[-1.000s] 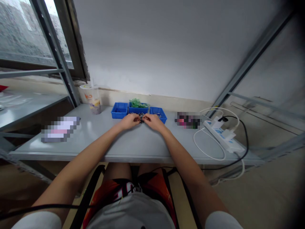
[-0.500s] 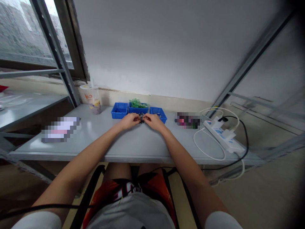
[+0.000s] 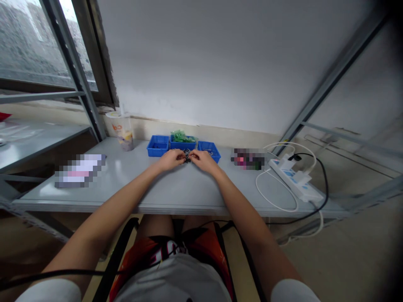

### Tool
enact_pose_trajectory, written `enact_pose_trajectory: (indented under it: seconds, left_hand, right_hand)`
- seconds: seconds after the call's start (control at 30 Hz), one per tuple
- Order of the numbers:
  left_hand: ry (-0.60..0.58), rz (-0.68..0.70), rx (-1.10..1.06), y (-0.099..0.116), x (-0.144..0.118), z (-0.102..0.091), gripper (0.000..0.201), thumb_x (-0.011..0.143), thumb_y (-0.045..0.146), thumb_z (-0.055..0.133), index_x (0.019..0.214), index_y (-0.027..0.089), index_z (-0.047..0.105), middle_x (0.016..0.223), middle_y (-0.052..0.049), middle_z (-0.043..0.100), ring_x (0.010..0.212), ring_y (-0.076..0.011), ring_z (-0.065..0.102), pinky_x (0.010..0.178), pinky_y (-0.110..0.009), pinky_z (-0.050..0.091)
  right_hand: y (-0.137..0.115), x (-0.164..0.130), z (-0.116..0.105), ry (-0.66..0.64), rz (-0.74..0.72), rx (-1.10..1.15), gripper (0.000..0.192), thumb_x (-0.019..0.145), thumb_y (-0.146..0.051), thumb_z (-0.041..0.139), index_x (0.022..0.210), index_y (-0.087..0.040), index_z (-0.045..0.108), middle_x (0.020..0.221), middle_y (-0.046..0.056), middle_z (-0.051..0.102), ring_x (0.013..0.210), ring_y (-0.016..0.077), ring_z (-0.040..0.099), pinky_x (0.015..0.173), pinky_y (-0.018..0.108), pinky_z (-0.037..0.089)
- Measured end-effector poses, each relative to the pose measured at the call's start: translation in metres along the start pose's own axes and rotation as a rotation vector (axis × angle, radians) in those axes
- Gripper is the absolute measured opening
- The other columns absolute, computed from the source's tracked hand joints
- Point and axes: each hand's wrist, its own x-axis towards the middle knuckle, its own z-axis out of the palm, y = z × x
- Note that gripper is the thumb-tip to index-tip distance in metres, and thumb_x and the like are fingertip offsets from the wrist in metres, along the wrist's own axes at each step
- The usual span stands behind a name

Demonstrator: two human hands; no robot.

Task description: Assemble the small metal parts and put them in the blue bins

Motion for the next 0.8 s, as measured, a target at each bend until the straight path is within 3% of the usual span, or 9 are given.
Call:
enact_pose_trajectory:
  seconds: [0.8]
  left_hand:
    - [0.063,-0.015,-0.013,0.0019,0.0002,-0.0037,0.016,0.083,0.026,0.055,0.09,0.016,0.066,0.082,-0.004,0.064,0.072,-0.0154,0.056,0.067,-0.026,0.041]
  right_hand:
    - [0.0048,-0.0006,0.0014,-0.019,-0.01,-0.019,0.016,0.087,-0.025,0.053,0.092,-0.017,0.066,0.072,0.002,0.065,0.065,0.0119,0.055,0.062,0.021,0.033]
